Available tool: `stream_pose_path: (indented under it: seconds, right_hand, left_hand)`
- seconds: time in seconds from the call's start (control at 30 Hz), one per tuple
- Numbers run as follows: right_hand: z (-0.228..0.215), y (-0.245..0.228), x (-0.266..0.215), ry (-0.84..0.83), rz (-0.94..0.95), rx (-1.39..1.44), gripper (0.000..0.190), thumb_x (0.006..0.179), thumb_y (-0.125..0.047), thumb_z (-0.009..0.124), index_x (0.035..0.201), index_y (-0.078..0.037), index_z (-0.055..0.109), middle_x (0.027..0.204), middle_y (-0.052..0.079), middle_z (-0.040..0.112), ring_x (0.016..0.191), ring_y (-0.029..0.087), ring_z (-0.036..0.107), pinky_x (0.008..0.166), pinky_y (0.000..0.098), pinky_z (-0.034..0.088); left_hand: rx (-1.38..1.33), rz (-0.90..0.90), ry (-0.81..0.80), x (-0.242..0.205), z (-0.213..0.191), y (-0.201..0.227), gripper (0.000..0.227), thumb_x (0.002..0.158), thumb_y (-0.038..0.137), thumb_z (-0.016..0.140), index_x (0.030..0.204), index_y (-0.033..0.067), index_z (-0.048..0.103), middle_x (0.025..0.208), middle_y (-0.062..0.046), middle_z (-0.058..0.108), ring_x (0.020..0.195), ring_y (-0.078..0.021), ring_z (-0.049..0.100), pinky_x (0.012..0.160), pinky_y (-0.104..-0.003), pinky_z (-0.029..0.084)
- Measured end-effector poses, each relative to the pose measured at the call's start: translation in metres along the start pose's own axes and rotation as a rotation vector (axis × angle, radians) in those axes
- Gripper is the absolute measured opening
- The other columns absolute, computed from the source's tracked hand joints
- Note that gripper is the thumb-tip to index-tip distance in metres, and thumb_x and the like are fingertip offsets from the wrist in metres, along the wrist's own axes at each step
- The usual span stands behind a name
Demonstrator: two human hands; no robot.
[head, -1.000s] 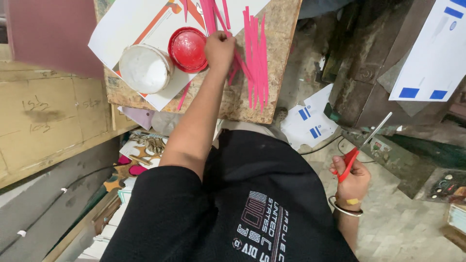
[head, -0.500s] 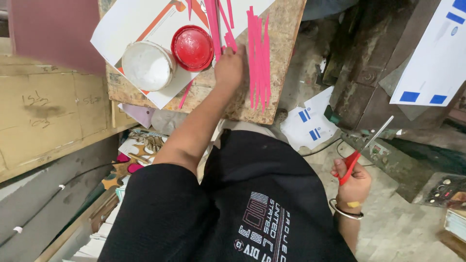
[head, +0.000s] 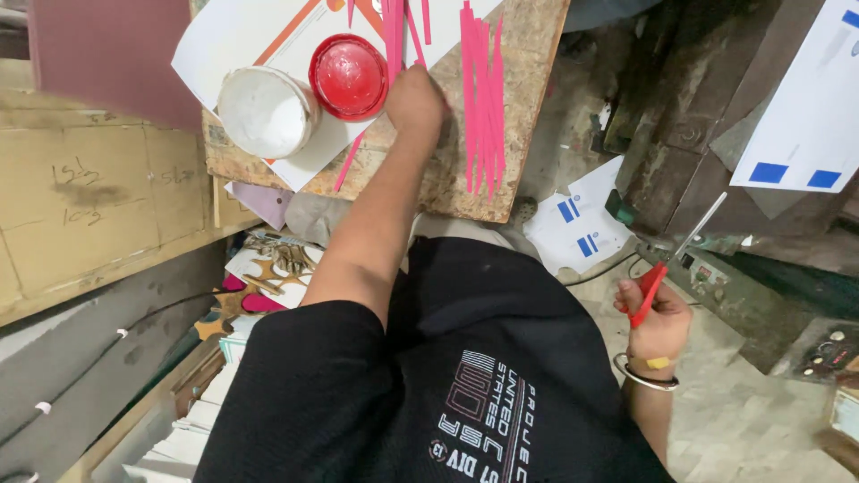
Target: Cutting thin pink strips of paper with scissors and handling printed paper sheets near a printing or binding machine.
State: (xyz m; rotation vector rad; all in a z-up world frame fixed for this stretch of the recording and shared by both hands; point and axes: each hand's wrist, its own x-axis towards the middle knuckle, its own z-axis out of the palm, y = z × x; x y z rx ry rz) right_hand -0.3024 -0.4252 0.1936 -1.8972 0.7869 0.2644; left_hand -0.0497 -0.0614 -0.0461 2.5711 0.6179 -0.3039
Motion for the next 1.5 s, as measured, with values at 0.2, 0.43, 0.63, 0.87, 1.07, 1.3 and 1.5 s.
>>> stream_pose_path:
  seconds: [0.2,0.43,0.63,0.87,1.07,1.3,1.5]
  right_hand:
    - [-0.002,0.005,-0.001,0.011,0.01,0.093,0.019,0.099,-0.012,0.077,0.1,0.005,0.069,0.087,0.008,0.069,0.075,0.013,0.064,0.068,0.0264,0.054]
    - [0.001,-0.009,-0.006,0.032,0.008,0.006,0.018,0.099,-0.013,0.075,0.098,0.005,0.071,0.082,0.008,0.069,0.073,0.013,0.065,0.067,0.0265,0.053]
    - [-0.004,0.01,0.0,-0.003,-0.017,0.072,0.017,0.099,-0.01,0.076,0.098,0.005,0.069,0.083,0.008,0.067,0.072,0.014,0.062,0.067,0.0271,0.052]
    - [-0.012,0.019,0.003,0.035,0.005,0.137,0.018,0.095,-0.011,0.077,0.097,0.003,0.067,0.084,0.006,0.067,0.072,0.013,0.064,0.066,0.0277,0.054]
    - [-0.021,0.042,0.019,0.044,-0.003,0.126,0.02,0.095,-0.014,0.078,0.099,0.004,0.069,0.087,0.006,0.069,0.072,0.013,0.064,0.068,0.0262,0.054]
    - [-0.053,0.078,0.038,-0.077,-0.011,0.235,0.022,0.095,-0.016,0.079,0.099,0.003,0.07,0.082,0.005,0.068,0.069,0.011,0.062,0.067,0.0236,0.051]
    - [-0.136,0.2,0.07,0.279,0.182,-0.264,0.039,0.082,-0.038,0.086,0.089,-0.001,0.077,0.071,0.013,0.071,0.066,0.024,0.064,0.064,0.0388,0.05]
  left_hand:
    - [-0.026,-0.188,-0.073,0.008,-0.018,0.011,0.012,0.081,0.014,0.068,0.087,0.0055,0.072,0.094,-0.021,0.074,0.091,-0.0385,0.073,0.077,-0.05,0.058]
    - [-0.035,-0.131,-0.02,0.007,-0.016,0.011,0.016,0.087,0.016,0.065,0.092,0.0021,0.07,0.093,-0.022,0.075,0.089,-0.0398,0.073,0.076,-0.052,0.057]
    - [-0.004,-0.194,-0.039,0.021,-0.012,0.01,0.015,0.085,0.014,0.065,0.093,0.0051,0.074,0.096,-0.02,0.075,0.091,-0.0385,0.073,0.076,-0.05,0.059]
    - [-0.447,-0.281,-0.182,-0.029,-0.108,0.034,0.024,0.079,0.029,0.073,0.083,0.0054,0.074,0.08,-0.016,0.077,0.076,-0.0317,0.076,0.071,-0.041,0.058]
    - [-0.151,0.027,0.132,-0.041,-0.099,0.002,0.026,0.079,0.032,0.077,0.087,0.0076,0.071,0.086,-0.014,0.073,0.08,-0.0338,0.071,0.069,-0.048,0.054]
    - [0.163,0.313,0.183,-0.072,-0.041,0.002,0.029,0.087,0.033,0.073,0.099,0.0085,0.065,0.098,-0.017,0.069,0.088,-0.0362,0.069,0.071,-0.051,0.055]
    - [0.224,0.343,-0.029,-0.152,-0.025,-0.005,0.04,0.087,0.045,0.071,0.101,0.0092,0.065,0.096,-0.017,0.071,0.091,-0.0377,0.07,0.077,-0.051,0.055]
